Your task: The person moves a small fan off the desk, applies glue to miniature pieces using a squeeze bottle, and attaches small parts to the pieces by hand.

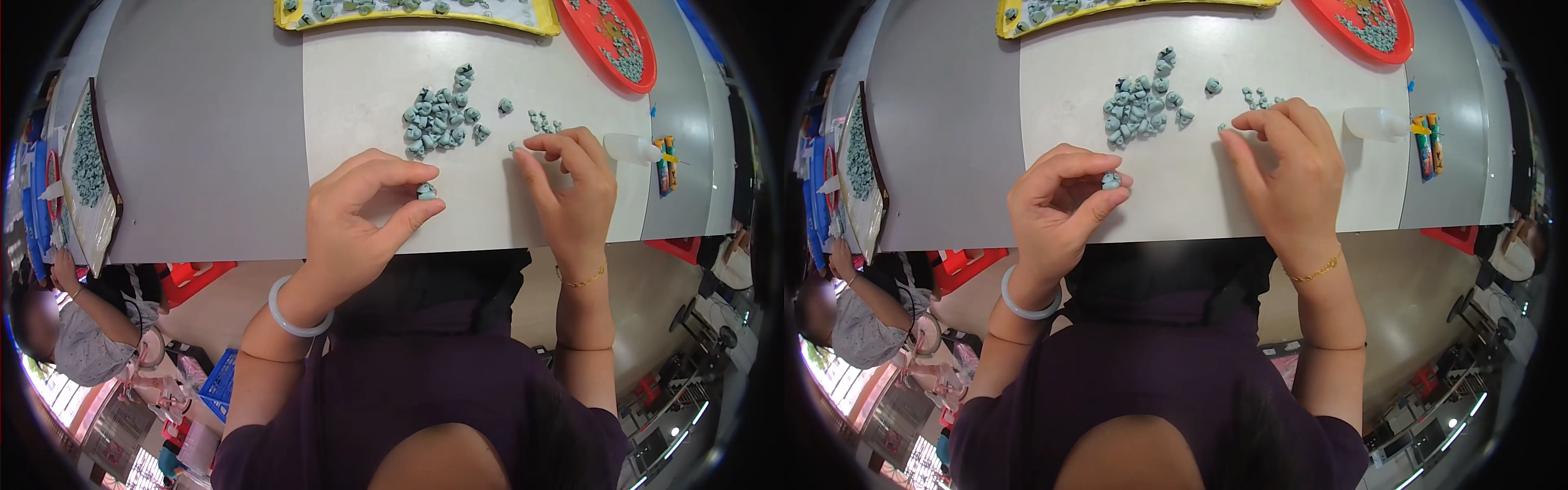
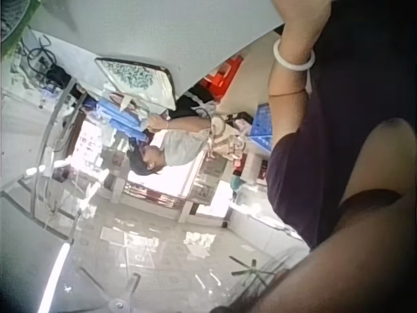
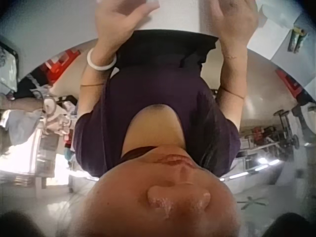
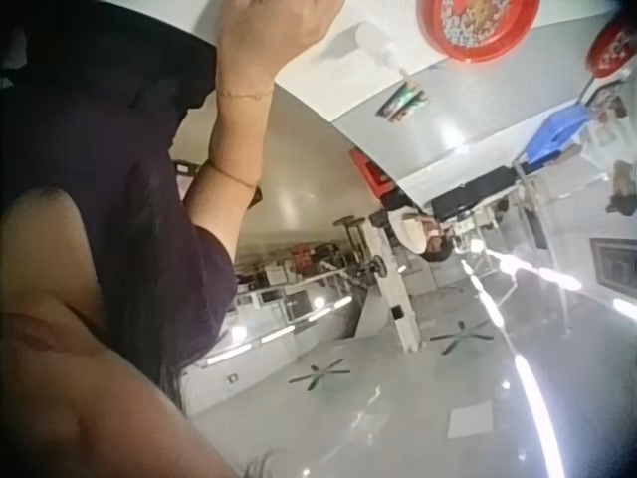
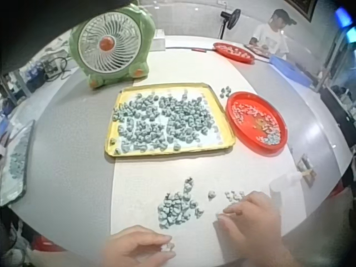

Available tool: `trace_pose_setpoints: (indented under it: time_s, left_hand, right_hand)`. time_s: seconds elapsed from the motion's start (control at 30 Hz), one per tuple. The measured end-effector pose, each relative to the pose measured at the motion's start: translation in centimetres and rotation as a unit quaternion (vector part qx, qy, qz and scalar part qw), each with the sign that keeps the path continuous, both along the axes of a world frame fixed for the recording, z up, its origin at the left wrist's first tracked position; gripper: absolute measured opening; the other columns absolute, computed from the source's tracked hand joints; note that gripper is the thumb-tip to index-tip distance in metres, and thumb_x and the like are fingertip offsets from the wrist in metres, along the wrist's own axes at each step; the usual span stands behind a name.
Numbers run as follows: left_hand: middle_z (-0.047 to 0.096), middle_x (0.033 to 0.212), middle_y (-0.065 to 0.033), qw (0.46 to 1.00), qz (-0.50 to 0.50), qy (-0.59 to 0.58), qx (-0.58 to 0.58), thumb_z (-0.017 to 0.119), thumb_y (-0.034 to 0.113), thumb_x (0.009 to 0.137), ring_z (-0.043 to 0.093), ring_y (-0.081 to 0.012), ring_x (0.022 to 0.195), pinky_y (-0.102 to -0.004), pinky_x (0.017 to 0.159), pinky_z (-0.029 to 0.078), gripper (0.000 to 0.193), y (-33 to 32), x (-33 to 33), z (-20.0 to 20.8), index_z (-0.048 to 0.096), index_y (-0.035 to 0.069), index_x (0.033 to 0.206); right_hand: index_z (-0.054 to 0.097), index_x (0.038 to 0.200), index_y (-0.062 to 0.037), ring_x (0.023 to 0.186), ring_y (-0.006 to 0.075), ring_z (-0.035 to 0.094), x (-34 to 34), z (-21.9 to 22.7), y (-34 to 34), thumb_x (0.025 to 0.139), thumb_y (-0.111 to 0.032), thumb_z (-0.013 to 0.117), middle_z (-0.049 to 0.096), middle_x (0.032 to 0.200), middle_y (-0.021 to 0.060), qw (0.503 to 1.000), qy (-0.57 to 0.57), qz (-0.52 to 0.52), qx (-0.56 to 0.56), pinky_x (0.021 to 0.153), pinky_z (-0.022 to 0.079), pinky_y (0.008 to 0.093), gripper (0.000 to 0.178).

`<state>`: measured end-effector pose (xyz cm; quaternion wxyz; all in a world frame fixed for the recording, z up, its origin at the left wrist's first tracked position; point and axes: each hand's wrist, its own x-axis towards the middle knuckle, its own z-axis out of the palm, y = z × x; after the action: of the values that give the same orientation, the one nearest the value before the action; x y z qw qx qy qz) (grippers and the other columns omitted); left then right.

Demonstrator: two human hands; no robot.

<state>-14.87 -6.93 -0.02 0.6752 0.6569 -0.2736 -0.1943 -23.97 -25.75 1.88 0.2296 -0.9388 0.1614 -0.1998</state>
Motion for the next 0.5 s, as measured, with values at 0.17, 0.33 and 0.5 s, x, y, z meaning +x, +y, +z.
trace_pose_setpoints:
  time_s: [0.17, 0.33, 0.5]
  left_hand:
    - [0.061, 0.08, -0.0085, 1.0, 0.004, -0.007, 0.001, 0.069, -0.004, 0.069, 0.061, -0.0147, 0.071, -0.0237, 0.063, 0.051, 0.02, 0.0, 0.0, -0.3, 0.064, -0.001, 0.088]
    - [0.06, 0.079, -0.0079, 1.0, 0.0, -0.004, -0.005, 0.069, -0.003, 0.069, 0.061, -0.0143, 0.07, -0.0232, 0.062, 0.051, 0.021, 0.0, 0.0, -0.3, 0.063, -0.001, 0.089]
    - [0.06, 0.079, -0.0077, 1.0, -0.002, -0.007, -0.002, 0.069, -0.002, 0.07, 0.061, -0.0139, 0.069, -0.023, 0.062, 0.051, 0.021, -0.1, 0.0, -0.3, 0.063, 0.0, 0.09]
  right_hand:
    - [0.062, 0.078, -0.0036, 0.065, 0.0134, 0.053, 0.6, -0.8, 0.1, 0.069, -0.001, 0.067, 0.056, 0.074, 0.0029, 1.0, 0.012, 0.018, 0.006, 0.057, 0.041, 0.0238, 0.01]
    - [0.063, 0.077, -0.0034, 0.066, 0.0141, 0.054, 0.5, -0.3, -0.7, 0.069, 0.0, 0.068, 0.056, 0.075, 0.0032, 0.998, -0.011, 0.058, -0.01, 0.058, 0.043, 0.0255, 0.011]
    - [0.062, 0.075, -0.0033, 0.068, 0.0171, 0.054, 0.7, -0.4, -1.0, 0.066, 0.001, 0.068, 0.056, 0.075, 0.0041, 0.993, -0.035, 0.098, -0.059, 0.059, 0.043, 0.0276, 0.012]
